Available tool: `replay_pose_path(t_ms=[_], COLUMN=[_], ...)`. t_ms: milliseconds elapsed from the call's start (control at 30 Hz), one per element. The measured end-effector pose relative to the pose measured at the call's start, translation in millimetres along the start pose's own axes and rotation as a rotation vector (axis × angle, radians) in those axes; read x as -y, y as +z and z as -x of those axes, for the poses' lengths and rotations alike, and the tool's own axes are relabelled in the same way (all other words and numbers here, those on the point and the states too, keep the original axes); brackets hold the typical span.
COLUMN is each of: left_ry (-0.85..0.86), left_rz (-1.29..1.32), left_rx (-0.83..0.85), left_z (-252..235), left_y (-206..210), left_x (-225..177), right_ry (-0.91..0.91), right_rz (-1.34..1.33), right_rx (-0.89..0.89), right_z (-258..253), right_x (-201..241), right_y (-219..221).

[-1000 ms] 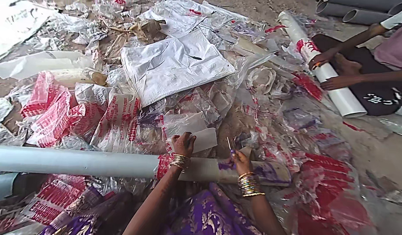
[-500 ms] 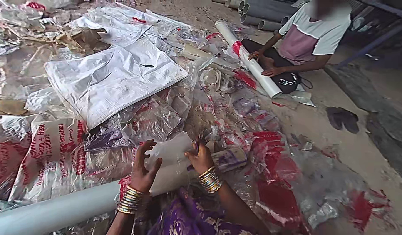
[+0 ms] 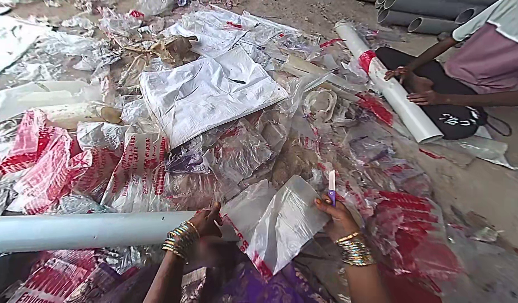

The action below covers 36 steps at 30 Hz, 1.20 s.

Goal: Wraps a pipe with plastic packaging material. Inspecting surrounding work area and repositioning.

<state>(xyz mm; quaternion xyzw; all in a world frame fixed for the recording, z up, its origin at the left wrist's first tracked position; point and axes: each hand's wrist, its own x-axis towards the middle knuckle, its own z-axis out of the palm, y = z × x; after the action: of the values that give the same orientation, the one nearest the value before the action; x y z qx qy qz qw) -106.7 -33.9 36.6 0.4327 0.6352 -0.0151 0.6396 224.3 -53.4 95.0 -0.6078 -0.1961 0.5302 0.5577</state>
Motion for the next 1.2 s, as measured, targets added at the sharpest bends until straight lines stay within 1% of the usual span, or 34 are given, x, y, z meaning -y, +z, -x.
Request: replay_pose_path(t_ms=[67, 133, 200, 333, 400, 433, 500, 567, 600, 633, 700, 800, 867, 900, 1000, 1067, 1133, 1200], left_ry=[-0.043, -0.099, -0.132, -0.184, -0.176, -0.16, -0.139, -0.113, -0.127, -0.135, -0.116, -0.066, 0.018, 0.074, 0.182, 0.293, 0.483, 0.82], left_rz=[0.018, -0.014, -0.081, -0.272, -0.236, -0.154, 0.147, 0.514, 0.706, 0.882, 1.168, 1.408, 1.51, 1.51, 1.45, 1.398, 1.3, 1.062], left_rx=[0.025, 0.027, 0.03, 0.098, 0.128, 0.125, 0.091, -0.05, -0.081, -0.094, -0.065, -0.035, -0.047, -0.082, -0.301, -0.472, -0.558, -0.545], left_z=[-0.7, -1.8, -2.6, -4.6, -9.0, -11.6, -15.3, -15.9, -12.3, -8.5, -4.7, 4.0, 9.2, 10.1, 3.8, 4.1, 8.8, 7.6], left_y=[11.2, 17.3, 27.4, 45.0, 54.0, 60.4, 78.6, 109.5, 119.8, 128.6, 142.9, 150.3, 146.6, 142.5, 120.9, 106.7, 101.8, 105.9], left_x=[-10.3, -17.9, -19.9, -24.2, -20.9, -16.4, -8.3, -1.1, -3.3, -6.9, -9.1, -19.6, -23.7, -24.1, -23.9, -28.3, -29.5, -18.3], right_ry=[-0.037, -0.072, -0.077, -0.029, -0.021, -0.009, 0.005, -0.014, -0.031, -0.035, -0.022, 0.035, 0.063, 0.079, 0.171, 0.229, 0.264, 0.28], right_rz=[-0.088, -0.121, -0.106, -0.079, -0.076, -0.078, -0.131, -0.18, -0.19, -0.189, -0.205, -0.326, -0.368, -0.398, -0.434, -0.317, -0.224, -0.154], right_rx=[0.029, 0.039, 0.006, -0.092, -0.137, -0.163, -0.238, -0.317, -0.336, -0.331, -0.288, -0.218, -0.183, -0.157, -0.036, -0.011, -0.024, -0.037], right_z=[0.7, -0.1, -2.0, -6.1, -10.8, -13.3, -15.5, -14.3, -11.2, -5.2, 11.3, 33.1, 44.4, 47.0, 51.0, 49.0, 44.7, 41.8], right_x=[6.3, 10.2, 9.6, 4.2, -0.1, -2.5, -7.5, -18.8, -27.7, -37.3, -58.2, -73.4, -72.8, -74.3, -76.7, -73.4, -67.4, -59.9], right_y=[-0.4, -4.6, -11.2, -16.2, -18.5, -18.9, -16.1, -16.6, -18.7, -20.2, -21.7, -21.3, -22.0, -24.6, -33.2, -30.1, -19.1, -3.6])
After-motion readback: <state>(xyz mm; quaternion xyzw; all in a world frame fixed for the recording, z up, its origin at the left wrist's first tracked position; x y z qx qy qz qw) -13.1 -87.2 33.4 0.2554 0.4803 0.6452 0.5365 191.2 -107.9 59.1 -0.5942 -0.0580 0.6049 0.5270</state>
